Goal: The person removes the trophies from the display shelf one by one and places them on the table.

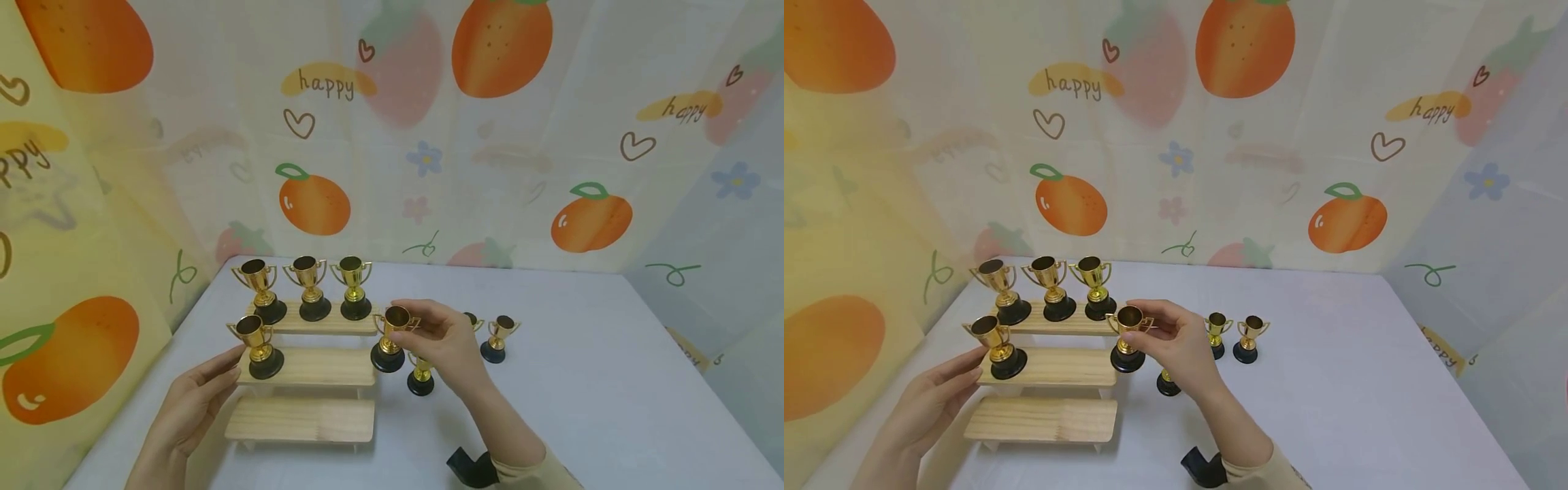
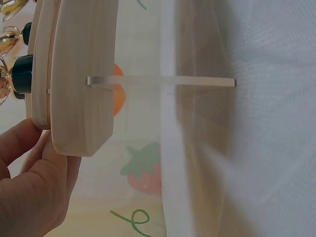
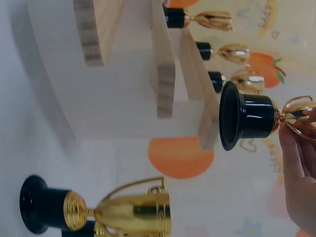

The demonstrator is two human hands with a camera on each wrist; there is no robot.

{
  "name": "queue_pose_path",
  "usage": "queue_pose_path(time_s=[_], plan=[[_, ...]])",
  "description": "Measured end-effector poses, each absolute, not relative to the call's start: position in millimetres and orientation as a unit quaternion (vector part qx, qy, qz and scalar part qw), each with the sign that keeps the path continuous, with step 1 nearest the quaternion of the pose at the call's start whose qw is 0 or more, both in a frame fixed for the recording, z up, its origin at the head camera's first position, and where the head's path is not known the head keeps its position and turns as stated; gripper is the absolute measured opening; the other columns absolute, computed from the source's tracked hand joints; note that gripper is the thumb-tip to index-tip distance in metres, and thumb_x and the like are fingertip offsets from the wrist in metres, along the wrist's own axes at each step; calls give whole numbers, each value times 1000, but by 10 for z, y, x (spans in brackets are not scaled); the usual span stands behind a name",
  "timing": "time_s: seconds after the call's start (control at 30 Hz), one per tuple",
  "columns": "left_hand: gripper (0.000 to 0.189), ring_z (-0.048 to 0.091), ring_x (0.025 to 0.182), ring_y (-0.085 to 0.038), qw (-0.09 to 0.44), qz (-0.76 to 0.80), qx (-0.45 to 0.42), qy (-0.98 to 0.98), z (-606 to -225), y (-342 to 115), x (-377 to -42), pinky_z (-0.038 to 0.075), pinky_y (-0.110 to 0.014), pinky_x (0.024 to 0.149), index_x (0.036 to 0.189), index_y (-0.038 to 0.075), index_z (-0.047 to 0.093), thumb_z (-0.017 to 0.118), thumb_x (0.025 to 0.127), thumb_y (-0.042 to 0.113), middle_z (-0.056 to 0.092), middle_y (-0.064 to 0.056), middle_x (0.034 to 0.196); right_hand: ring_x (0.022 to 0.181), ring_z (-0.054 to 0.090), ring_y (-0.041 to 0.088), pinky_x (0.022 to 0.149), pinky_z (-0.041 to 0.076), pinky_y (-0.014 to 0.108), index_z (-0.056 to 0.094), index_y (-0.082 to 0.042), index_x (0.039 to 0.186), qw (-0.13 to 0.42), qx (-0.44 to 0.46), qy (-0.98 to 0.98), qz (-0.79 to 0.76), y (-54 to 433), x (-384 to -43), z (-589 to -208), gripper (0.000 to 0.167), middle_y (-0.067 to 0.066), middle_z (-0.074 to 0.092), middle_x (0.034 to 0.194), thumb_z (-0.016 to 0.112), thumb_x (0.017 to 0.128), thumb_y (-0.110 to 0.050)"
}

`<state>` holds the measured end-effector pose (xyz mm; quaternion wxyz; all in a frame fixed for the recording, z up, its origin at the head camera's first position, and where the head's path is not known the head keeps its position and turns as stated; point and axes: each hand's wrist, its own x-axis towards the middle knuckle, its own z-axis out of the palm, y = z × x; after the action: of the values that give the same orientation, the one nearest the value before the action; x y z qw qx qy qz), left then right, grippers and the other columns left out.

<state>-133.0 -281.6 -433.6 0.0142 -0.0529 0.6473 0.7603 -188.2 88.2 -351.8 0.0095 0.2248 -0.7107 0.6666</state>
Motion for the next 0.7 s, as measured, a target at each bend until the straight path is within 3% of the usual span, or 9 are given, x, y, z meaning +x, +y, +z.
queue_pose_path(time_s=[0.2, 0.7], plan=[[37, 58, 106, 14, 11, 761, -51, 646, -4348, -2813, -1337, 54, -6, 86, 105, 40, 69, 56, 99, 6, 65, 30, 114, 87, 69, 8, 80, 61, 22, 69, -12, 122, 16, 181, -723, 667, 1085, -1924, -3531, 43, -13, 73, 104, 81, 81, -15], [31, 58, 107, 16, 9, 747, -62, 662, -4330, -2801, -1339, 53, -5, 87, 112, 36, 68, 59, 99, 9, 64, 31, 114, 86, 69, 4, 79, 61, 19, 66, -2, 123, 82, 132, -736, 659, 1552, -1986, -3595, 41, -15, 73, 100, 77, 84, -9]])
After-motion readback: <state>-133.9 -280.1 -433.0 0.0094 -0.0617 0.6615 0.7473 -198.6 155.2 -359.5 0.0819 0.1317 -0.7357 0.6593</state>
